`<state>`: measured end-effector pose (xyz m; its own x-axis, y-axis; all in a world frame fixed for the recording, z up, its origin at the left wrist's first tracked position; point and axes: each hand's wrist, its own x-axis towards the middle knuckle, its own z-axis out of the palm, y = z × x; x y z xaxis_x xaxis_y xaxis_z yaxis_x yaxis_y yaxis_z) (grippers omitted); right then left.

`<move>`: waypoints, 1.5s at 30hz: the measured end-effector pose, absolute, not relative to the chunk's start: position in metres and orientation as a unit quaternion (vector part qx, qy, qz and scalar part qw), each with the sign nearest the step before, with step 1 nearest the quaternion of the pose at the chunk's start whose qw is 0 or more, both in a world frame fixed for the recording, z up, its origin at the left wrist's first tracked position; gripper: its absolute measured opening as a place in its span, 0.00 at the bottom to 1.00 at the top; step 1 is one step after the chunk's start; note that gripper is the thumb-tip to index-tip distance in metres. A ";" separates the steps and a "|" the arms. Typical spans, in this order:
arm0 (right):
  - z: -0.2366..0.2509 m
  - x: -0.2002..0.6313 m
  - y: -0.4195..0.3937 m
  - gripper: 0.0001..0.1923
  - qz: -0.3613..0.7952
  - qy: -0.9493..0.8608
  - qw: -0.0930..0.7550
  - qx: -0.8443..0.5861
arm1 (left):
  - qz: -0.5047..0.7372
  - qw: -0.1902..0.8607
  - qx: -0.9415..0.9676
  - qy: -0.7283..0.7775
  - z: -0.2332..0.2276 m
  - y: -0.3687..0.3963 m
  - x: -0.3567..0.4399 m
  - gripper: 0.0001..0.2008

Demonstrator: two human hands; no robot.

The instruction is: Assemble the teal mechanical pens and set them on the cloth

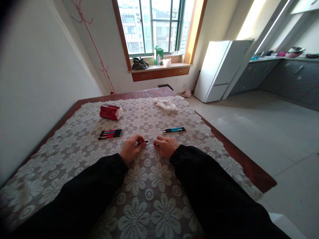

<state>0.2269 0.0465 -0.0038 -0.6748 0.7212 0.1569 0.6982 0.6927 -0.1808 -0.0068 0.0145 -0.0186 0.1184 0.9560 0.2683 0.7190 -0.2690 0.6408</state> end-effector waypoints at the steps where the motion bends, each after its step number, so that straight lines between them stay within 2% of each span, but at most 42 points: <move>1: -0.004 0.226 0.046 0.12 0.057 -0.914 0.105 -0.388 | 0.335 0.188 0.725 0.572 -0.019 0.015 -0.007 0.03; 5: -0.001 0.224 0.045 0.10 0.062 -0.910 0.095 -0.398 | 0.353 0.203 0.709 0.575 -0.020 0.016 -0.008 0.02; 9: 0.001 0.223 0.044 0.10 0.052 -0.916 0.077 -0.390 | 0.335 0.168 0.739 0.560 -0.017 0.015 -0.008 0.06; 16: -0.001 0.230 0.049 0.13 0.052 -0.920 0.092 -0.376 | 0.288 0.121 0.800 0.511 -0.011 0.008 -0.004 0.02; 21: 0.010 0.247 0.061 0.12 0.038 -0.897 0.071 -0.434 | 0.302 0.132 0.793 0.512 -0.011 0.009 -0.004 0.03; 24: 0.007 0.249 0.065 0.14 0.039 -0.895 0.102 -0.432 | 0.301 0.139 0.793 0.511 -0.010 0.008 -0.004 0.03; 31: -0.019 0.241 0.069 0.12 0.043 -0.941 0.197 -0.273 | 0.322 0.158 0.776 0.519 -0.007 0.007 -0.004 0.10; 39: -0.017 0.246 0.071 0.07 0.024 -0.930 0.183 -0.318 | 0.323 0.143 0.778 0.520 -0.010 0.008 -0.005 0.11; 45: -0.015 0.245 0.069 0.11 -0.054 -0.944 0.183 -0.268 | 0.314 0.136 0.783 0.519 -0.010 0.007 -0.004 0.10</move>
<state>0.2449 0.0687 -0.0145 -0.7888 0.4870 0.3750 0.5267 0.8500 0.0040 -0.0044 0.0070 -0.0098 0.2642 0.8979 0.3520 0.7275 -0.4251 0.5385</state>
